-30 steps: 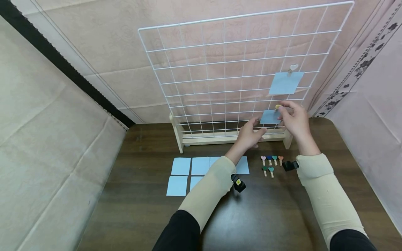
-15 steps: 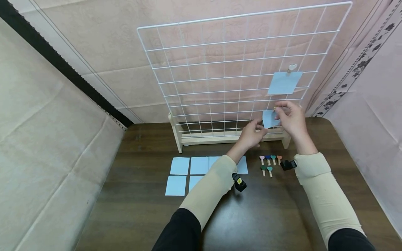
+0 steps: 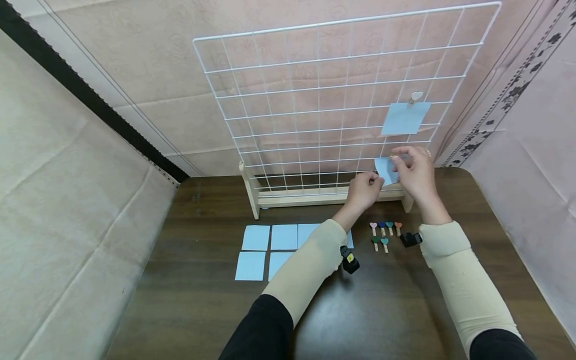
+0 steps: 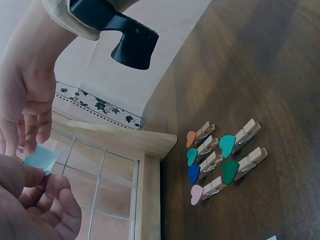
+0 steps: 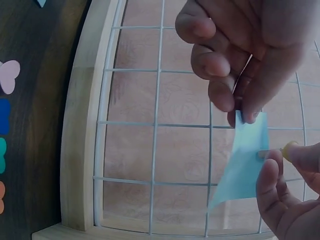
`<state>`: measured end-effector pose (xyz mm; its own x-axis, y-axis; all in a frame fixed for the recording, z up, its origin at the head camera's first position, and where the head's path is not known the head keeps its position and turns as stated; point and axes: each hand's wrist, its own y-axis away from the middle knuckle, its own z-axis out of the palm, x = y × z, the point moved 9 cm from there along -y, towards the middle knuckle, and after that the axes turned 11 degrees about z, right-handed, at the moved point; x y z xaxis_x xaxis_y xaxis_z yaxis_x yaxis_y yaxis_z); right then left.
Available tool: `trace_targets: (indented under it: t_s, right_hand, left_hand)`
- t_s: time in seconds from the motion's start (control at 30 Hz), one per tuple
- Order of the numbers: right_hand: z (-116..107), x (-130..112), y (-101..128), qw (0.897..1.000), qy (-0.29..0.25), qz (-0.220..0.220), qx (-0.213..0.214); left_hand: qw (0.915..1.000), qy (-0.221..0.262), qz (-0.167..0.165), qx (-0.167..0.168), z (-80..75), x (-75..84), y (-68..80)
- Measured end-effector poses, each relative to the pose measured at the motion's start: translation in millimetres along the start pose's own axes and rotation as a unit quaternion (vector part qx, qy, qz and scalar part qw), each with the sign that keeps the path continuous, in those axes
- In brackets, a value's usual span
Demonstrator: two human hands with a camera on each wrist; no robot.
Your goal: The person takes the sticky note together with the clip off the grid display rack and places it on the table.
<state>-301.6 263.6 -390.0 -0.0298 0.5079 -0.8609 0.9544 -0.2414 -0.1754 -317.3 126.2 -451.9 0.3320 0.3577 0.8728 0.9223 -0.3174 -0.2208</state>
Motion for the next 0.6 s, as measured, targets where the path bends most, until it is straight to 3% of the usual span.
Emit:
trace_targets:
  t_s: [0.13,0.6]
  right_hand:
    - [-2,1,0,1.0,0.002,-0.005,0.025]
    - [-14,3,6,0.996,-0.045,0.008,0.075]
  left_hand:
    - [0.9995,-0.027,0.016,0.006,-2.5,2.5,1.1]
    - [0.994,-0.081,0.067,-0.03,-16.5,4.9,19.1]
